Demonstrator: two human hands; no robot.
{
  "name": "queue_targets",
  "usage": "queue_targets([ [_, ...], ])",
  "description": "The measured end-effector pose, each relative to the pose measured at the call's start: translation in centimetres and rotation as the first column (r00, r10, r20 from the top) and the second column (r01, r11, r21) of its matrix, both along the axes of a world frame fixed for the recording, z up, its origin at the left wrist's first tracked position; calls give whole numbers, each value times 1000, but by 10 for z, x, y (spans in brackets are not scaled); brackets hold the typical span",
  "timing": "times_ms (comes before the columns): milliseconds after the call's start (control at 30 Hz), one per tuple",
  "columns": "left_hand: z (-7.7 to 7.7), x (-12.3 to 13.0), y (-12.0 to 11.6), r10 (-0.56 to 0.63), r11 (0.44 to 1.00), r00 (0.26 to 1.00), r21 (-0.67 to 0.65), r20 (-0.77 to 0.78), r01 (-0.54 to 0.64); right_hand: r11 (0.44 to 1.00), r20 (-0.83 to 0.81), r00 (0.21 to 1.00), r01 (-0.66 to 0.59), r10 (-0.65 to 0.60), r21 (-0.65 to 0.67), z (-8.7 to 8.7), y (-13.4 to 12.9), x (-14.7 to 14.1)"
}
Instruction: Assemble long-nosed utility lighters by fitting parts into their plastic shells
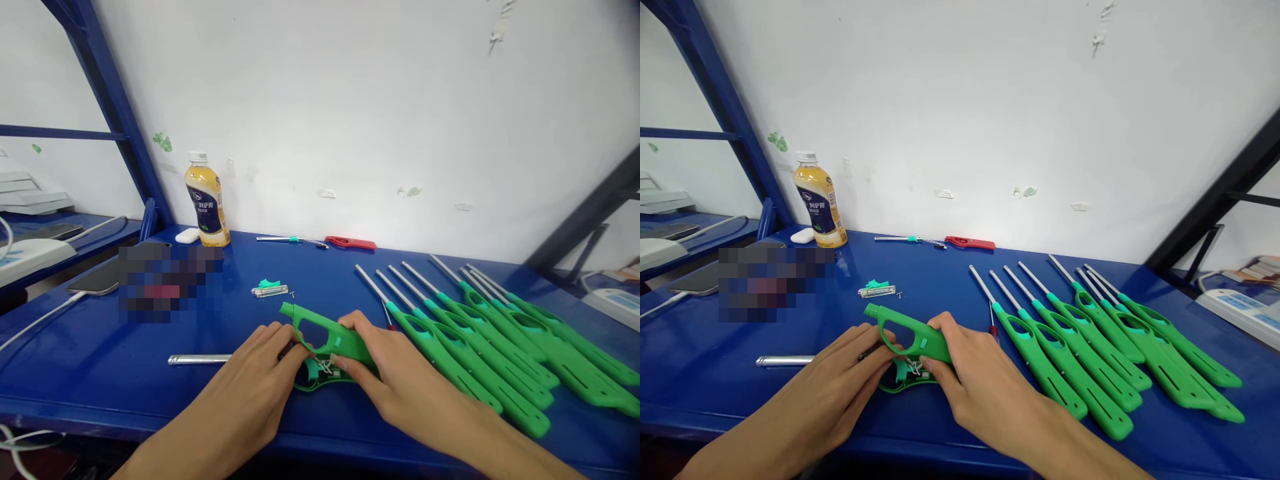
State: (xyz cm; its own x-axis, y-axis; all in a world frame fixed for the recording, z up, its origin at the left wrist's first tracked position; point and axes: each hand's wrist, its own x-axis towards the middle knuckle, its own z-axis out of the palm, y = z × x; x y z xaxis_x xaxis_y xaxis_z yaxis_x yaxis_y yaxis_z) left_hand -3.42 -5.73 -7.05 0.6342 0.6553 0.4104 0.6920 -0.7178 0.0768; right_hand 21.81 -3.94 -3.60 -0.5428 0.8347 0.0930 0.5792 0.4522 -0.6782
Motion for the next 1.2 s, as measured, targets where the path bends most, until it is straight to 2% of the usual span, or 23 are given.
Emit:
queue_targets([
  [200, -2, 3, -1, 46, 998, 999, -50, -25, -47, 1000, 1, 1000, 18, -18, 9, 0, -1, 0],
  [433, -1, 6, -6, 70, 998, 998, 0, 3, -70, 1000, -1, 1000, 24, -24, -8, 1, -2, 0],
  [700, 0, 4, -4, 46, 999, 981, -30, 190, -41, 999, 37, 999, 37, -37, 21, 1, -2, 0],
  [967, -1, 2, -3, 49, 990, 962, -138, 268, -12, 995, 2, 998, 70, -70, 66, -4, -3, 3],
  [1067, -3, 1, -3, 73, 987, 950, -158, 305, -25, 984, -65, 996, 63, -53, 168, -3, -3, 4],
  [1200, 0, 1, -4, 123, 979, 914, -199, 386, -48, 936, -109, 993, 79, -44, 343, 0, -1, 7],
])
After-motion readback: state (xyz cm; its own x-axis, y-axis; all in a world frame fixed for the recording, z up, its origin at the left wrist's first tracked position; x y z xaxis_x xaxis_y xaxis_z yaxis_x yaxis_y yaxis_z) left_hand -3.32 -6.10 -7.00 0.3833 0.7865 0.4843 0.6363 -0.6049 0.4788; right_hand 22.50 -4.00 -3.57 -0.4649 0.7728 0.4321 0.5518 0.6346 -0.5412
